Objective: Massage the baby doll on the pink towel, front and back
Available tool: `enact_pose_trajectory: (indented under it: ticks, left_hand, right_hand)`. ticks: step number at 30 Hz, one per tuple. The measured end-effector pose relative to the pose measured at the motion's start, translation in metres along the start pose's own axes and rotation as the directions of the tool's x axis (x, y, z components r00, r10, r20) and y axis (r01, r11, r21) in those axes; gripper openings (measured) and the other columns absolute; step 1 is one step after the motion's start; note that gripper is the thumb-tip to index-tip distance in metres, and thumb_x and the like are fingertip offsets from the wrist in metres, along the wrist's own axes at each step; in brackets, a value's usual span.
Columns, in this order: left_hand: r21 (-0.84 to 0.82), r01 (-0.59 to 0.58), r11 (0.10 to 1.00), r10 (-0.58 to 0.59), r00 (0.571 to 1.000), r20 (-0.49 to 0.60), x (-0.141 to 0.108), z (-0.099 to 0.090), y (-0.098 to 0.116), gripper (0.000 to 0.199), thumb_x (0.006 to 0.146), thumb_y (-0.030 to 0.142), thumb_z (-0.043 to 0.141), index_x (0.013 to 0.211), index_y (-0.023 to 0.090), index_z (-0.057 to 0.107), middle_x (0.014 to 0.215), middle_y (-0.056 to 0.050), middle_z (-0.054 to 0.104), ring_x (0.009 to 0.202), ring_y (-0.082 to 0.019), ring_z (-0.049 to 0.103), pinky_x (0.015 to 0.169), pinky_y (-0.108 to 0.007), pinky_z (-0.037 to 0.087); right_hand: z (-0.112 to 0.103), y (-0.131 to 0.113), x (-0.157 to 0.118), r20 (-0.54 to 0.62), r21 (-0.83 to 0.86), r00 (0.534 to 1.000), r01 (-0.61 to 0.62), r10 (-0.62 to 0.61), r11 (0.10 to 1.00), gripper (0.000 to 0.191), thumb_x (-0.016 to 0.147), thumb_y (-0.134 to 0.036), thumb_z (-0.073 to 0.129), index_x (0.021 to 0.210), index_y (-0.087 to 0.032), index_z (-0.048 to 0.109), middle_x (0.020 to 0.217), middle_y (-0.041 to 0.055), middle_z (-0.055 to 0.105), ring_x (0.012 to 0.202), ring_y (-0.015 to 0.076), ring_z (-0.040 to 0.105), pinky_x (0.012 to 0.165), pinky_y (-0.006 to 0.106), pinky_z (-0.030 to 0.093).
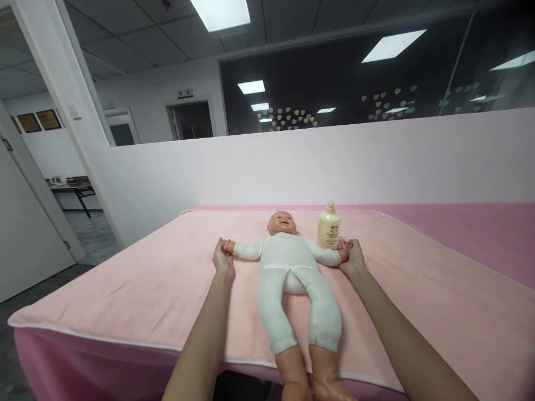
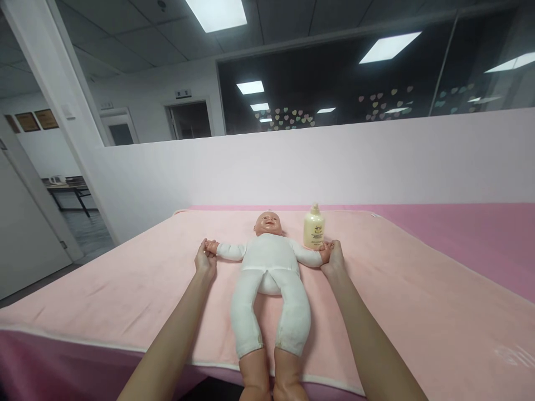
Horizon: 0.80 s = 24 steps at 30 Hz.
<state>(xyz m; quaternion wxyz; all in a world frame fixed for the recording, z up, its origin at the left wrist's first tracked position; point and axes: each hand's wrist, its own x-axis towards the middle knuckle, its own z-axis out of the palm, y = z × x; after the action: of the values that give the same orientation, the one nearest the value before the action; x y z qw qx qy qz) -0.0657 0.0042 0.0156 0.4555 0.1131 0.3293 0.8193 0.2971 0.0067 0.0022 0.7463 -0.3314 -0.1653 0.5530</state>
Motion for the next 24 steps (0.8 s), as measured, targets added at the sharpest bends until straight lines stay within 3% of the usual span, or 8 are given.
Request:
enact_pose_trajectory:
  ticks: [5,19,24]
  left_hand:
    - [-0.021,0.007,1.0,-0.007,1.0,0.002,0.0017,-0.0007,0.0004,0.016,0.088,0.021,0.05,0.101,0.019,0.06,0.09,-0.006,0.065,0.078,-0.013,0.064,0.076,-0.026,0.05]
    - [0.014,0.008,1.0,-0.009,1.0,0.009,-0.0009,-0.0002,0.0015,0.012,0.086,0.018,0.056,0.096,0.017,0.063,0.091,-0.006,0.066,0.077,-0.012,0.064,0.074,-0.025,0.05]
    - [0.024,0.011,1.0,-0.011,1.0,0.014,-0.0031,0.0008,0.0025,0.013,0.086,0.019,0.056,0.097,0.018,0.063,0.091,-0.005,0.066,0.075,-0.012,0.064,0.072,-0.024,0.05]
  right_hand:
    - [0.0014,-0.0017,0.0004,-0.045,0.03,0.995,-0.086,0.088,0.996,0.016,0.07,-0.02,0.04,0.059,-0.023,0.029,0.048,-0.0073,0.041,0.042,0.0095,0.042,0.047,0.023,0.046]
    - [0.0035,-0.0016,-0.0021,-0.099,0.01,0.991,-0.089,0.089,0.996,0.016,0.077,-0.023,0.046,0.063,-0.023,0.037,0.051,-0.0086,0.051,0.043,0.0087,0.048,0.049,0.023,0.049]
    - [0.0032,-0.001,-0.0023,-0.054,-0.011,0.995,-0.083,0.082,0.996,0.021,0.079,-0.026,0.049,0.063,-0.023,0.035,0.048,-0.0089,0.047,0.041,0.0086,0.046,0.048,0.023,0.048]
